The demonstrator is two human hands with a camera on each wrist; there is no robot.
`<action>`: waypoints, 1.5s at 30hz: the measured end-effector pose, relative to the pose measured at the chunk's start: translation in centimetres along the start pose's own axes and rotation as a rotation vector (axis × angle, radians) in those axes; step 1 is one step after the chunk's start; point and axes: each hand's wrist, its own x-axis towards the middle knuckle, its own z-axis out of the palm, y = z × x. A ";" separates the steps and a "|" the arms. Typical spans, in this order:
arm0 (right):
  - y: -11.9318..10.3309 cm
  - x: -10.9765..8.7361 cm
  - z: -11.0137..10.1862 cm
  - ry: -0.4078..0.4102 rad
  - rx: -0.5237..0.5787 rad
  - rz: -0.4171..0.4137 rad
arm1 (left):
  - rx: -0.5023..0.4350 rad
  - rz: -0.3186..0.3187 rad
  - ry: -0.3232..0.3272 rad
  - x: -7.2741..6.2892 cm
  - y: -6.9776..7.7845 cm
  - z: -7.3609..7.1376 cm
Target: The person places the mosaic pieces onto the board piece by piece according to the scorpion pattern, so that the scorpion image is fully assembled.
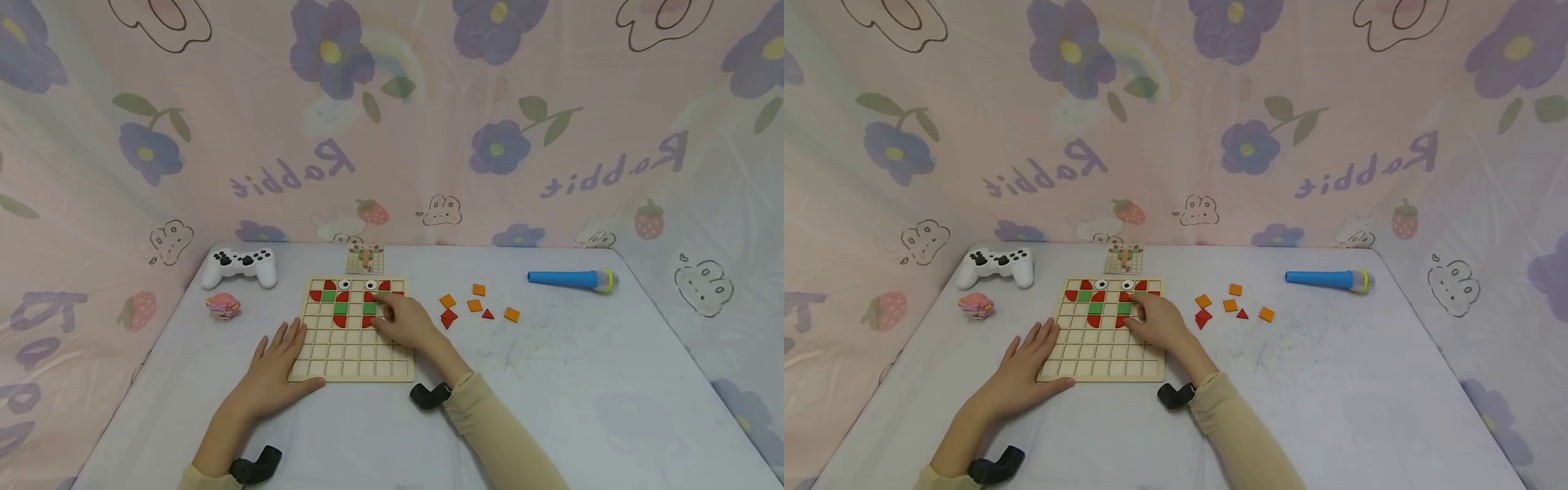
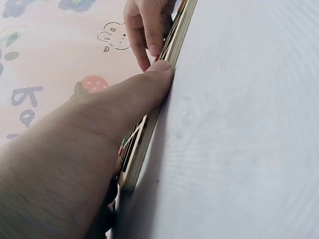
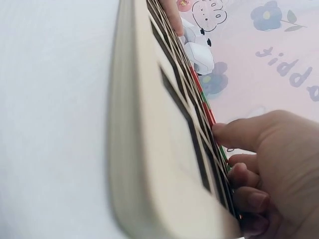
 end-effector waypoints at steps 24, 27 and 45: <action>1.5 -0.5 -5.9 0.033 0.145 0.010 | -0.010 -0.007 -0.001 -0.1 0.3 -0.3; 2.7 -1.1 -7.9 0.097 0.133 0.037 | -0.008 -0.006 -0.003 -0.1 0.3 -0.3; 11.8 -5.8 -13.3 0.265 0.065 0.332 | -0.003 -0.006 -0.004 0.0 0.1 -0.1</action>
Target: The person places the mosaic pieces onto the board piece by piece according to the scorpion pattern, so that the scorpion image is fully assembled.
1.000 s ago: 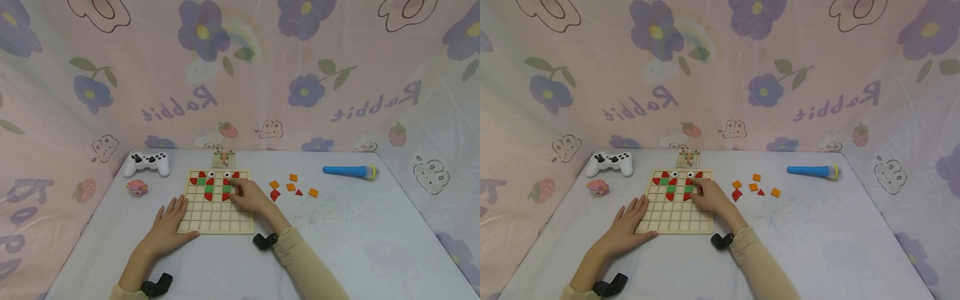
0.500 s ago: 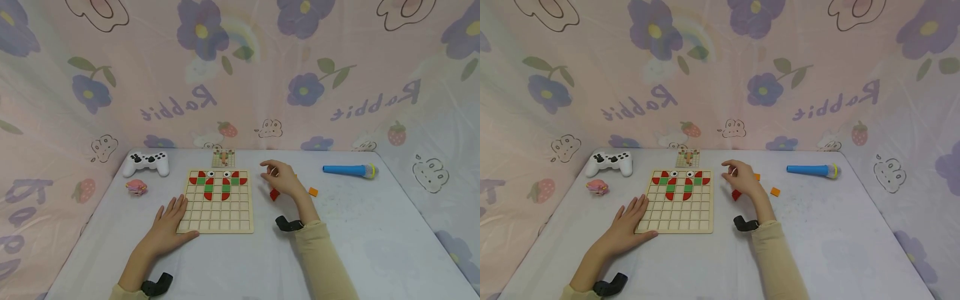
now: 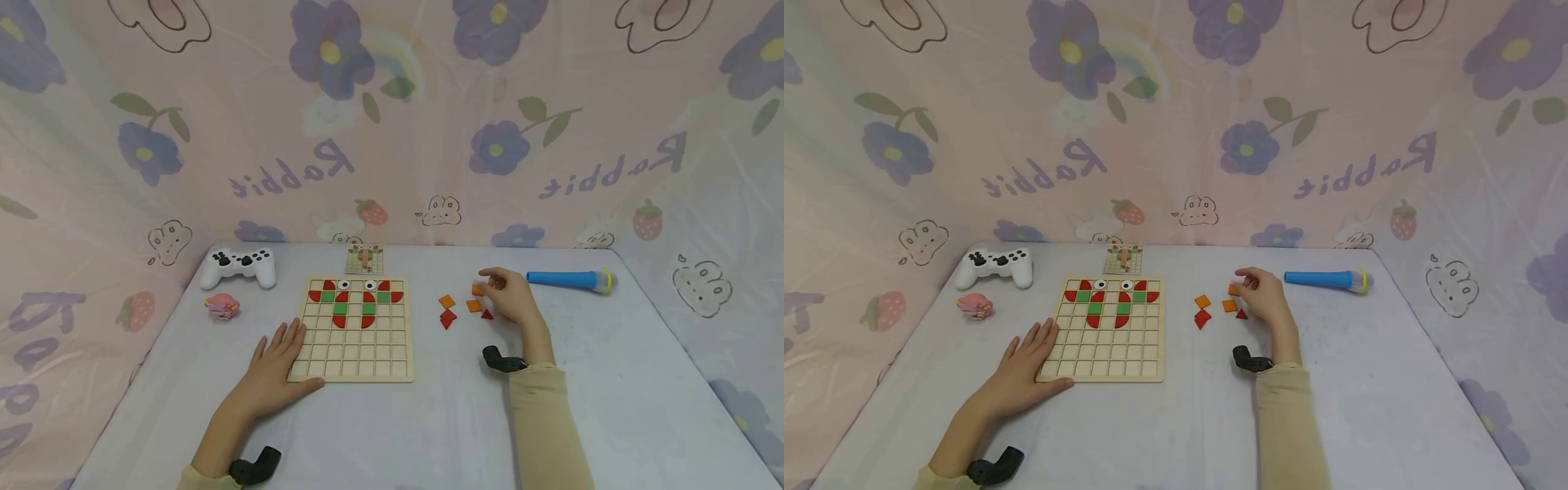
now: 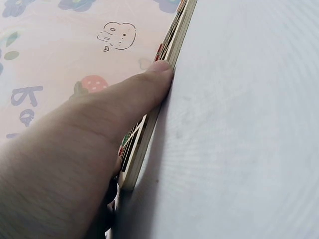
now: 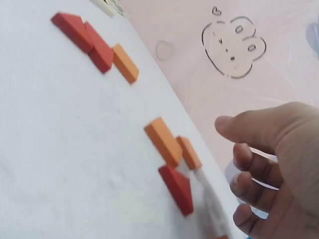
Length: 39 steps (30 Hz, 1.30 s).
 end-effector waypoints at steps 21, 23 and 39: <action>2.4 -0.3 0.3 -0.077 -0.062 0.005 | -0.006 -0.008 0.023 -0.6 0.0 0.9; 2.4 -0.3 0.2 -0.079 -0.073 0.001 | 0.000 -0.008 0.025 -0.6 0.0 0.9; 2.3 -0.4 0.5 -0.037 -0.123 -0.031 | -0.014 0.009 0.025 -0.3 0.0 0.4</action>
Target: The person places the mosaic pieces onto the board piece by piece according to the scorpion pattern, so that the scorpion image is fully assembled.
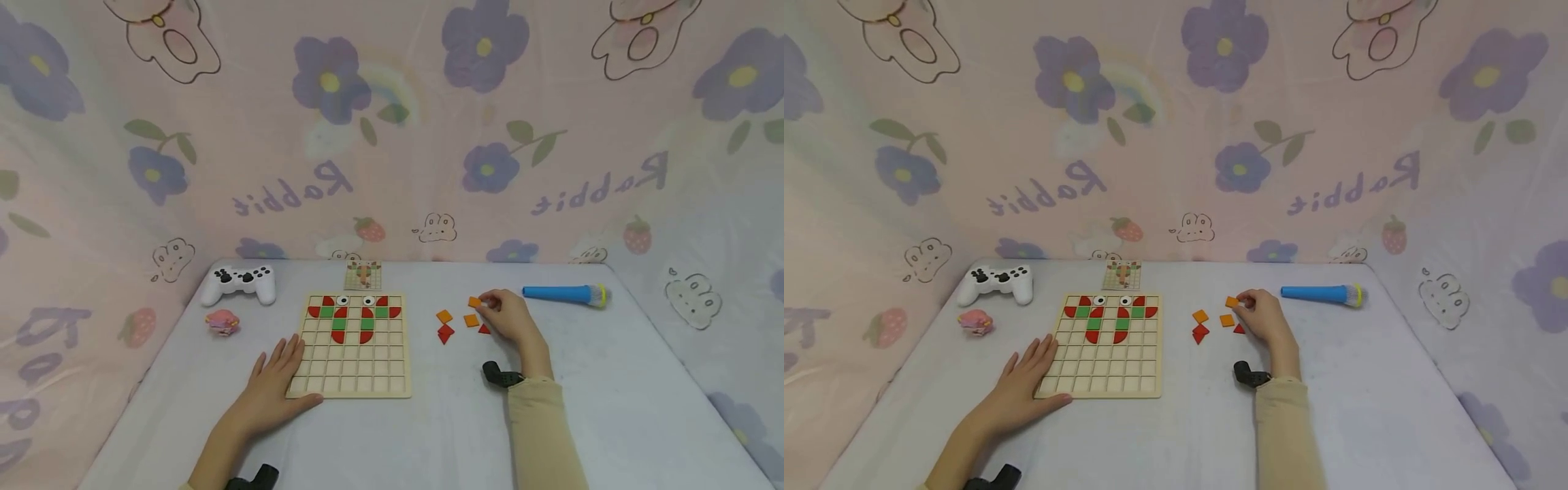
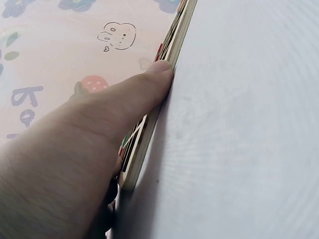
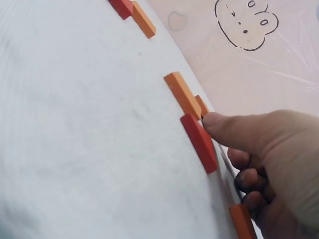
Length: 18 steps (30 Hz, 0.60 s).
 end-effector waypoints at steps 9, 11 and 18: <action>-0.3 0.2 0.0 -0.001 0.022 0.028 | -0.002 -0.014 -0.010 0.2 -0.2 0.2; -0.7 0.3 0.2 0.002 0.030 0.029 | -0.001 -0.012 -0.008 0.1 -0.2 0.1; -3.0 0.8 0.9 0.008 0.049 0.002 | -0.001 -0.012 -0.013 0.0 -0.1 -0.1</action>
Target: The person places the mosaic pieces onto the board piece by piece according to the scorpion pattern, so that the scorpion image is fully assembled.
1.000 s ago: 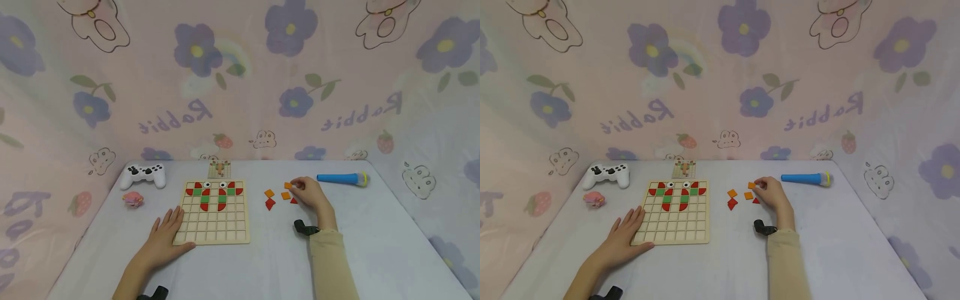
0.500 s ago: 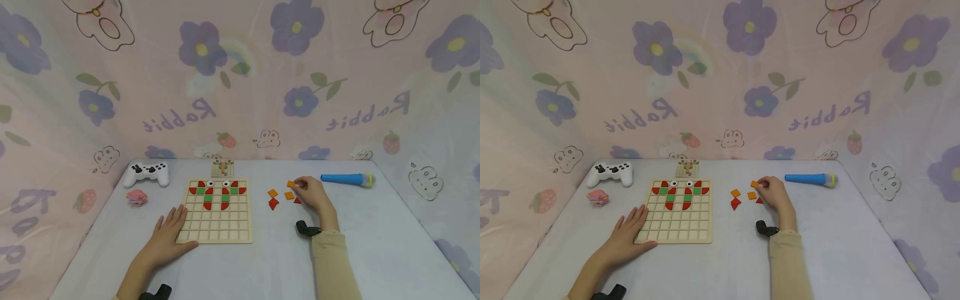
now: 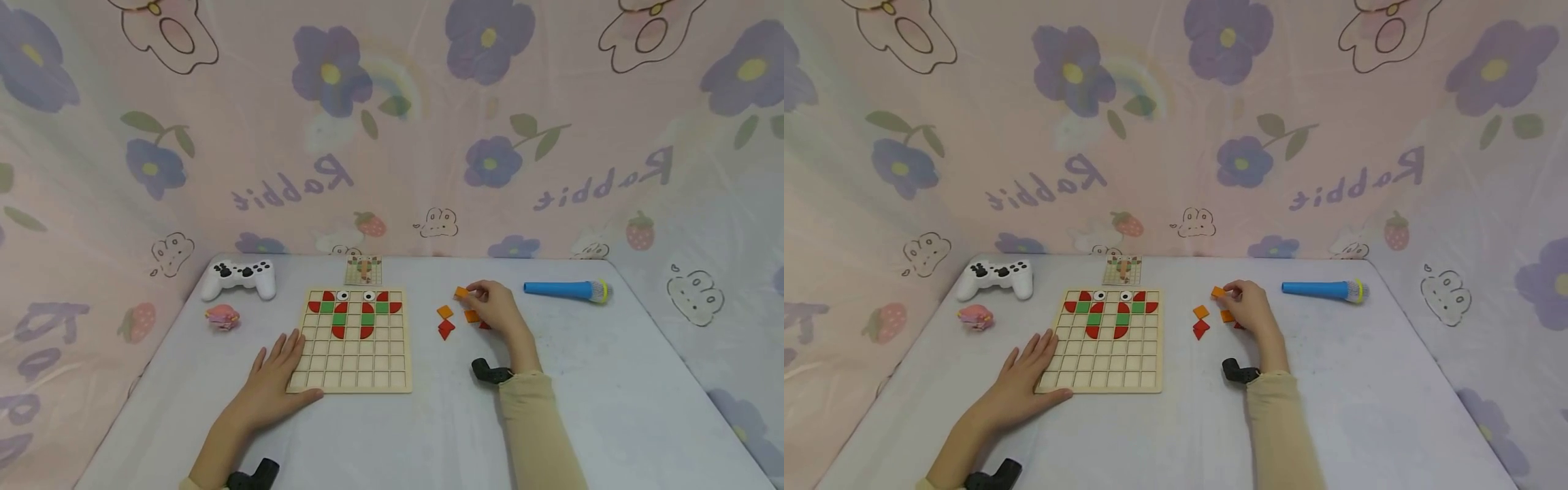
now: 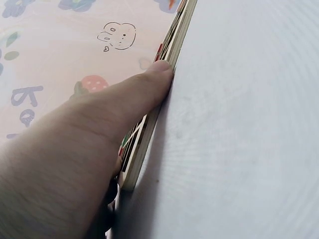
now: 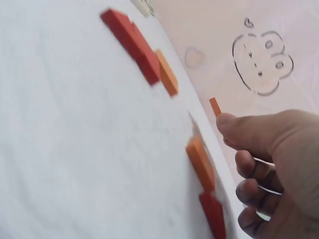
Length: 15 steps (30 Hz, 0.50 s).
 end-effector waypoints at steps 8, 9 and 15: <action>-2.8 0.4 1.3 0.007 0.028 -0.031 | -0.010 -0.002 -0.002 -0.1 0.1 0.0; -3.2 0.4 1.5 0.010 0.033 -0.032 | -0.008 -0.002 -0.001 -0.1 0.1 0.0; -5.8 0.5 2.7 -0.001 0.063 -0.044 | 0.005 0.003 0.007 0.0 0.0 0.0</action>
